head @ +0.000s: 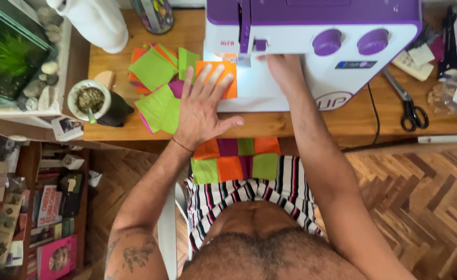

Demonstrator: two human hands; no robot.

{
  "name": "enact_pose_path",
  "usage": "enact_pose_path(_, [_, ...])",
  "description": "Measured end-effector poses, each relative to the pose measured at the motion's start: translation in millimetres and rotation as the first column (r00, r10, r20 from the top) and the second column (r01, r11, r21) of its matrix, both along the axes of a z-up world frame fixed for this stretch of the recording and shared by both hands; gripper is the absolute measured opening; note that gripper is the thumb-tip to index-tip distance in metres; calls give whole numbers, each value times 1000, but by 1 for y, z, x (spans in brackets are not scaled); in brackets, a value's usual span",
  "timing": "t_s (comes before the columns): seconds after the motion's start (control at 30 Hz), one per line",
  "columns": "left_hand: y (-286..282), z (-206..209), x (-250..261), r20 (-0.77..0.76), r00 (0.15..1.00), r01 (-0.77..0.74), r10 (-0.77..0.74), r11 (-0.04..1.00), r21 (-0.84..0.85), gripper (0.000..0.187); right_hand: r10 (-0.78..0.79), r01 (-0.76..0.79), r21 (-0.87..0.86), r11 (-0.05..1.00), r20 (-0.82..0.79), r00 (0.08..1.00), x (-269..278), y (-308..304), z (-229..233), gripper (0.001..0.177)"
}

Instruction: Sewing small squares of colored fabric together using a sewing machine to create a patchwork.

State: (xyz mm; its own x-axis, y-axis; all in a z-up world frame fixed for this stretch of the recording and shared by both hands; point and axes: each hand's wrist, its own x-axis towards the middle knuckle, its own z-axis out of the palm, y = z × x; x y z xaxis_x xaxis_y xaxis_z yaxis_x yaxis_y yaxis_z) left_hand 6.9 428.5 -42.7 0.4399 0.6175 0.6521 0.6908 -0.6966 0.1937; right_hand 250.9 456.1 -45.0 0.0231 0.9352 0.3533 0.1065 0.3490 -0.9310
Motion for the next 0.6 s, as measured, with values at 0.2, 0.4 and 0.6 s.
enact_pose_path(0.2, [-1, -4, 0, 3, 1000, -19, 19, 1000, 8, 101, -61, 38, 149, 988, 154, 986, -20, -32, 31, 22])
enact_pose_path(0.4, [0, 3, -1, -7, 1000, -10, 10, 1000, 1, 101, -140, -8, 336, 942, 413, 900, -30, -57, 36, 27])
enact_pose_path(0.6, [2, 7, -4, -14, 1000, 1, -1, 1000, -12, 100, -226, -18, 457, 889, 475, 851, -32, -53, 23, 28])
